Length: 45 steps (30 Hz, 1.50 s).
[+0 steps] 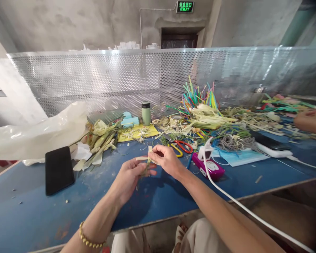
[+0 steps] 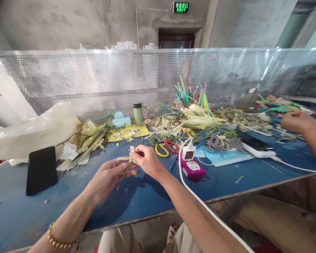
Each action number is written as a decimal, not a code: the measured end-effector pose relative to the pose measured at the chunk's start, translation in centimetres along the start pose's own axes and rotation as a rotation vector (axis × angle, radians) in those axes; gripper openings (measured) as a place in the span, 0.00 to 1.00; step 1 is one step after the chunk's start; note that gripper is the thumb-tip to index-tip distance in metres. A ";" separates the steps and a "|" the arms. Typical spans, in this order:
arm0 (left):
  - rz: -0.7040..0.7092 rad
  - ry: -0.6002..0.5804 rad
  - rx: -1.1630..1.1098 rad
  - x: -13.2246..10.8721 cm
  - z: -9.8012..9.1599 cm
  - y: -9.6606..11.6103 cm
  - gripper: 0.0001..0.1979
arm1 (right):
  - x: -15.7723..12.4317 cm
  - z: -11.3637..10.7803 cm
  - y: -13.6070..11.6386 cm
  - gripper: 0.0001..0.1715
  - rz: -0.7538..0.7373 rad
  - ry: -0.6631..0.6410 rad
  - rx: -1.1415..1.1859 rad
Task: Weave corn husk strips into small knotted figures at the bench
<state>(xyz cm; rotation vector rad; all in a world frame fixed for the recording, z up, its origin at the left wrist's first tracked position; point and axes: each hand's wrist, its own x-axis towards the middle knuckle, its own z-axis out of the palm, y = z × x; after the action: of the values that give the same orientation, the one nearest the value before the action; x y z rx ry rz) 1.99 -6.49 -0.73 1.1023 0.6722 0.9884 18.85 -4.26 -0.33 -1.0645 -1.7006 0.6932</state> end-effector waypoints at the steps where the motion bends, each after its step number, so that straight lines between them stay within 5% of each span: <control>1: -0.001 0.003 -0.010 0.0 -0.2 0.2 0.16 | 0.1 0.1 0.1 0.16 0.019 0.000 0.042; 15: -0.017 -0.097 0.110 0.4 -0.9 -0.4 0.19 | -0.2 0.4 -0.1 0.15 0.070 -0.021 0.132; 22: 0.089 0.001 0.236 0.7 -0.3 -0.8 0.16 | -0.2 0.9 0.4 0.14 0.063 -0.012 -0.023; 30: 0.125 0.104 0.332 1.2 0.2 -1.0 0.17 | -0.1 1.5 0.6 0.15 0.109 -0.018 0.085; 45: 0.082 -0.005 0.120 0.6 0.0 -0.2 0.17 | -0.2 0.8 -0.3 0.20 0.133 -0.060 0.224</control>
<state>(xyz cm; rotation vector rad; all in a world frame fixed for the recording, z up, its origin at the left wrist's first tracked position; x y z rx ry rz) 2.30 -5.99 -0.93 1.2453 0.6935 1.0258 18.05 -4.50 -0.48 -1.0124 -1.5694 0.9858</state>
